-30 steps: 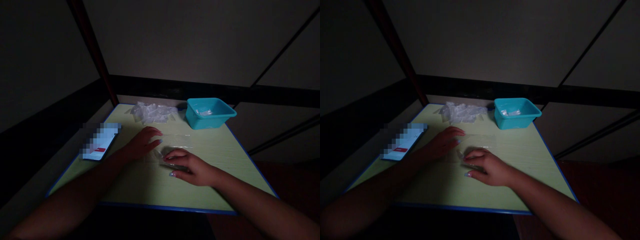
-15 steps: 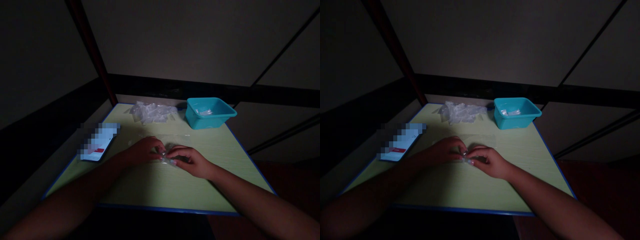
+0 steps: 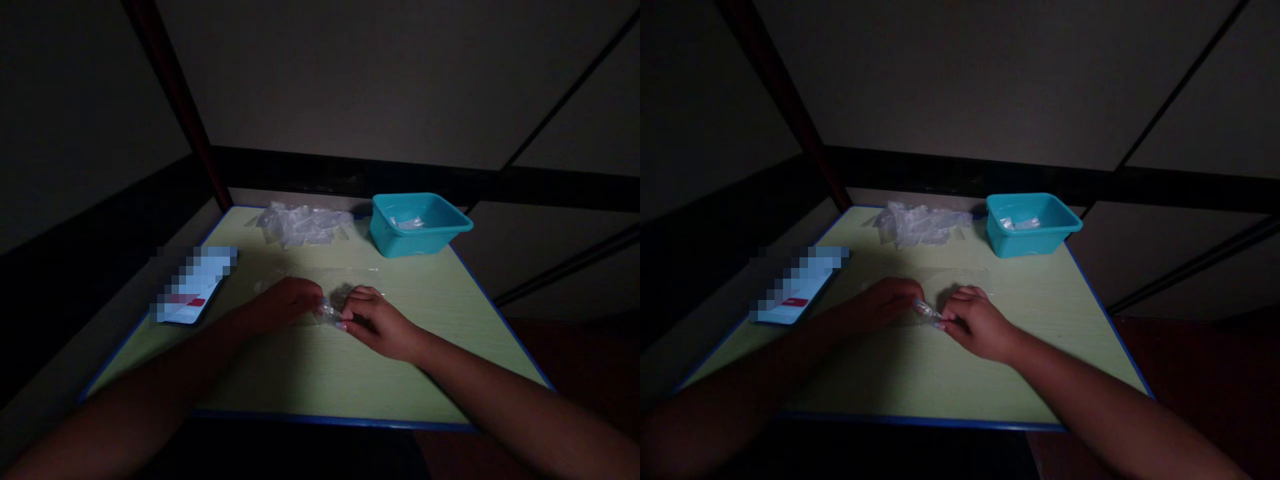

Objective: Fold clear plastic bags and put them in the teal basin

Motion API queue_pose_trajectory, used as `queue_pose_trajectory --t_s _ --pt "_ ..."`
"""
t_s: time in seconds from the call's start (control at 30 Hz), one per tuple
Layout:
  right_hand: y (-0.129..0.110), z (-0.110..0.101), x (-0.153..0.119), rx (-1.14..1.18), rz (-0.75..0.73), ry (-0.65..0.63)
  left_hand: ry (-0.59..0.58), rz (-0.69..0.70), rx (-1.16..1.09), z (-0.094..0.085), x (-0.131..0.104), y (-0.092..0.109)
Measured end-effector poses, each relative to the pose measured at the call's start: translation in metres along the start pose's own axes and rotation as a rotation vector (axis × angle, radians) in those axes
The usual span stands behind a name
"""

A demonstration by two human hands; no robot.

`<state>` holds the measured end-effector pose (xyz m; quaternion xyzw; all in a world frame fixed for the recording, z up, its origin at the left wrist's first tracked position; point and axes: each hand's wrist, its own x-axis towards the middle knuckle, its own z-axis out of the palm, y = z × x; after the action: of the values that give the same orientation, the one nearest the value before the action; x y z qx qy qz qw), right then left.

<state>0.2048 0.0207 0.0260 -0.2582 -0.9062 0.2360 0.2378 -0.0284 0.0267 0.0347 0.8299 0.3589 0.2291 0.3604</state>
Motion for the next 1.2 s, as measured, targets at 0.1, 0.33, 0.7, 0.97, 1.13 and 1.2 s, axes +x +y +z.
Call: queue_pose_trajectory --t_s 0.1,0.33,0.7,0.97,1.13,1.2 --pt "0.003 0.002 0.000 0.019 -0.017 0.026 0.017 0.022 -0.066 0.001 -0.001 0.001" --pt "0.003 0.005 0.001 0.033 -0.037 0.004 0.024 -0.010 0.050 0.005 -0.001 0.008" --pt "-0.008 -0.029 0.000 -0.197 0.145 -0.259 0.108 -0.073 0.257 -0.002 0.003 0.010" --pt "0.001 -0.035 0.000 -0.008 0.158 -0.333 0.104 -0.114 0.359 -0.002 0.005 0.001" --pt "0.003 -0.033 0.001 0.011 0.235 -0.335 0.087 -0.136 0.406 -0.001 0.006 -0.004" --pt "0.004 -0.031 0.000 0.014 0.271 -0.310 0.085 -0.158 0.434 0.000 0.006 -0.005"
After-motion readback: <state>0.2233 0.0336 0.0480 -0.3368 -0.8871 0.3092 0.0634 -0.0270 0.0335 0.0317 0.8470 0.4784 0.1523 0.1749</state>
